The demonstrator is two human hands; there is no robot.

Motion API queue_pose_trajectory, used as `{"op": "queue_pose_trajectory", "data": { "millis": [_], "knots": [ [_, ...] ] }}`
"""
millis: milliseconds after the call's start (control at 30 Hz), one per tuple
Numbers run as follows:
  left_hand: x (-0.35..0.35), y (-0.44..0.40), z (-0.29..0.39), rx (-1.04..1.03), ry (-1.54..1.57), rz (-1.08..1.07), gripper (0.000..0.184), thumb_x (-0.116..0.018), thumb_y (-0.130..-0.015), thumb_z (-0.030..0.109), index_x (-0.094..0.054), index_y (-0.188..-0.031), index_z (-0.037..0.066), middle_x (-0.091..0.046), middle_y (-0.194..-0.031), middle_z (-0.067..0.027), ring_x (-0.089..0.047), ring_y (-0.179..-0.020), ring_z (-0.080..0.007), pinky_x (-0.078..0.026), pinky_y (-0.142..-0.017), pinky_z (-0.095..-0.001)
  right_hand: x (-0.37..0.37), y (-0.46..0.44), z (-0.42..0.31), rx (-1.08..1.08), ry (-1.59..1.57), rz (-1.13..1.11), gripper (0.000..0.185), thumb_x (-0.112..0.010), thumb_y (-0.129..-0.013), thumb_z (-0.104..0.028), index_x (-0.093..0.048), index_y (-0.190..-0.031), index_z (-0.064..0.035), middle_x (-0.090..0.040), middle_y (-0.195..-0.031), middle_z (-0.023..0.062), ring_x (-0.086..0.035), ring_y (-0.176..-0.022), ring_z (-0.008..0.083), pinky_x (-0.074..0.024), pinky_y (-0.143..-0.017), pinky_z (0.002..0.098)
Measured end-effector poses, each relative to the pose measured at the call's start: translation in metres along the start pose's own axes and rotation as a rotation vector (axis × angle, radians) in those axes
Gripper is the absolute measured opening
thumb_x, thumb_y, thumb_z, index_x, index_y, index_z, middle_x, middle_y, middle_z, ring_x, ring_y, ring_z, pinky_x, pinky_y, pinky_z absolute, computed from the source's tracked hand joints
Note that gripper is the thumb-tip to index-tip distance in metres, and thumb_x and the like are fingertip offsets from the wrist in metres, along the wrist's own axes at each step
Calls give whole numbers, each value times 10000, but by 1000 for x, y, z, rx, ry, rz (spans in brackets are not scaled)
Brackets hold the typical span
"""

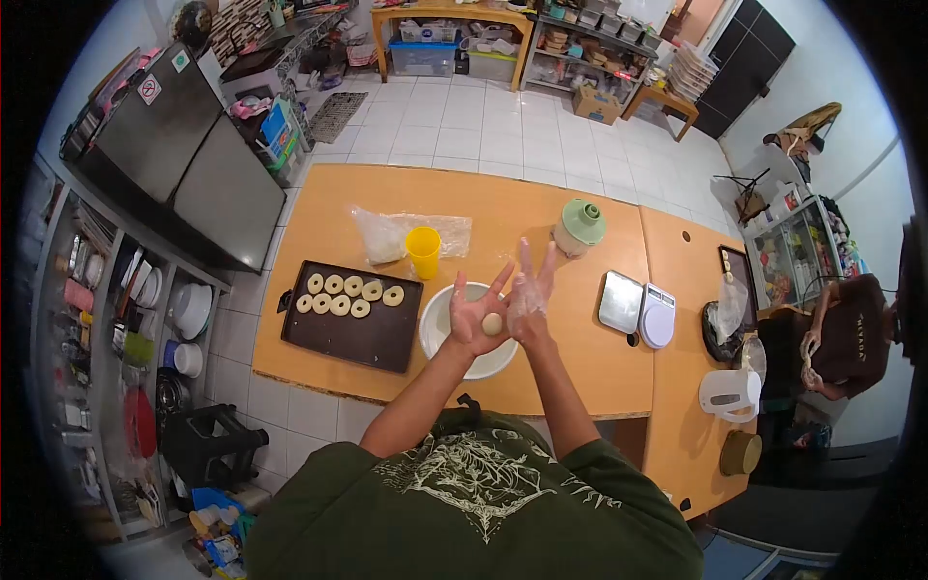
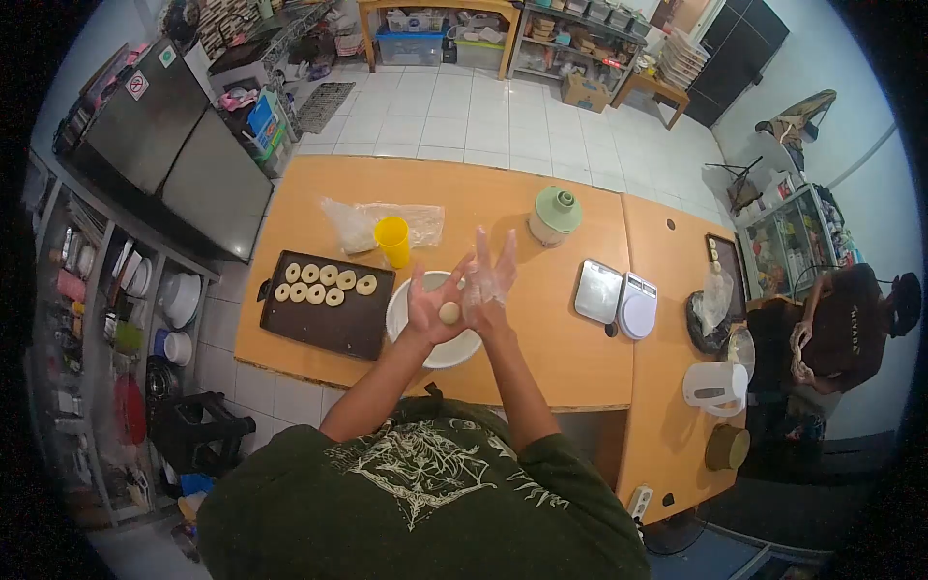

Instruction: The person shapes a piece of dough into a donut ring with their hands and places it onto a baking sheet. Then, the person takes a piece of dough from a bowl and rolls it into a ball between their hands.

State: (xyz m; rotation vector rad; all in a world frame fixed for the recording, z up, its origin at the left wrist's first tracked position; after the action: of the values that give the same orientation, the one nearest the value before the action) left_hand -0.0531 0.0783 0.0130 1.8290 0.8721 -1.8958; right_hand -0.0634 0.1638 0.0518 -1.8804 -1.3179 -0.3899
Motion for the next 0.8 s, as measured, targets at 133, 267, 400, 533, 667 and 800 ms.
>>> {"op": "queue_pose_trajectory", "data": {
  "millis": [133, 267, 400, 533, 667, 800],
  "knots": [
    [43, -11, 1, -115, -80, 185, 915, -291, -860, 807, -221, -1558, 220, -274, -1571, -102, -288, -1431, -292, -258, -1163, -456, -38, 11, -35, 9, 258, -196, 589, -278, -1001, -520, -375, -1506, -232, -97, -1577, 300, -124, -1451, 489, -155, -1119, 634],
    [38, -10, 18, -310, 174, -317, 879, -257, -905, 764, -180, -1569, 193, -284, -1569, -95, -291, -1438, -295, -178, -1204, -441, -27, 34, -58, 81, 163, -349, 569, -427, -970, -368, -338, -1518, -243, -80, -1588, 281, -87, -1459, 498, -120, -1110, 684],
    [3, -2, 13, -98, -308, 153, 934, -238, -878, 808, -76, -1583, 216, -213, -1611, -54, -263, -1448, -307, -192, -1185, -519, -18, 11, -13, -218, 111, -292, 609, -430, -980, -363, -269, -1543, -194, -58, -1579, 296, -74, -1455, 496, -124, -1096, 701],
    [-1, -11, -10, -190, -891, 225, 922, -194, -865, 833, -64, -1582, 267, -176, -1623, -87, -247, -1462, -288, -179, -1173, -551, -18, -3, -22, -71, -58, -122, 610, -447, -968, -375, -312, -1529, -178, -99, -1570, 302, -126, -1448, 486, -149, -1090, 696],
    [78, -6, 10, 9, -295, -392, 919, -226, -851, 847, -90, -1578, 300, -166, -1620, -127, -234, -1468, -300, -254, -1137, -506, -42, 33, -41, 37, 101, -369, 616, -434, -968, -421, -317, -1531, -200, -117, -1577, 299, -115, -1455, 495, -92, -1111, 686],
    [18, 9, 16, -31, 152, 204, 940, -269, -840, 837, -158, -1573, 258, -248, -1587, -160, -255, -1444, -386, -249, -1120, -606, -36, 34, -7, -199, -10, -307, 616, -435, -960, -437, -319, -1530, -235, -114, -1586, 280, -114, -1455, 495, -59, -1096, 707]
  ]
}}
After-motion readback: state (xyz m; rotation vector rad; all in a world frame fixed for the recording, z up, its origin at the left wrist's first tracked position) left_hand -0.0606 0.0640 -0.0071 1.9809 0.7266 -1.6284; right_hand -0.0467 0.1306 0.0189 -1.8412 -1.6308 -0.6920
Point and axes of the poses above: each hand's wrist, its own y-axis away from the middle knuckle, its own x-axis out of the back of the hand, z = x × y, the point moved 6 cm from there along -y, towards the middle knuckle
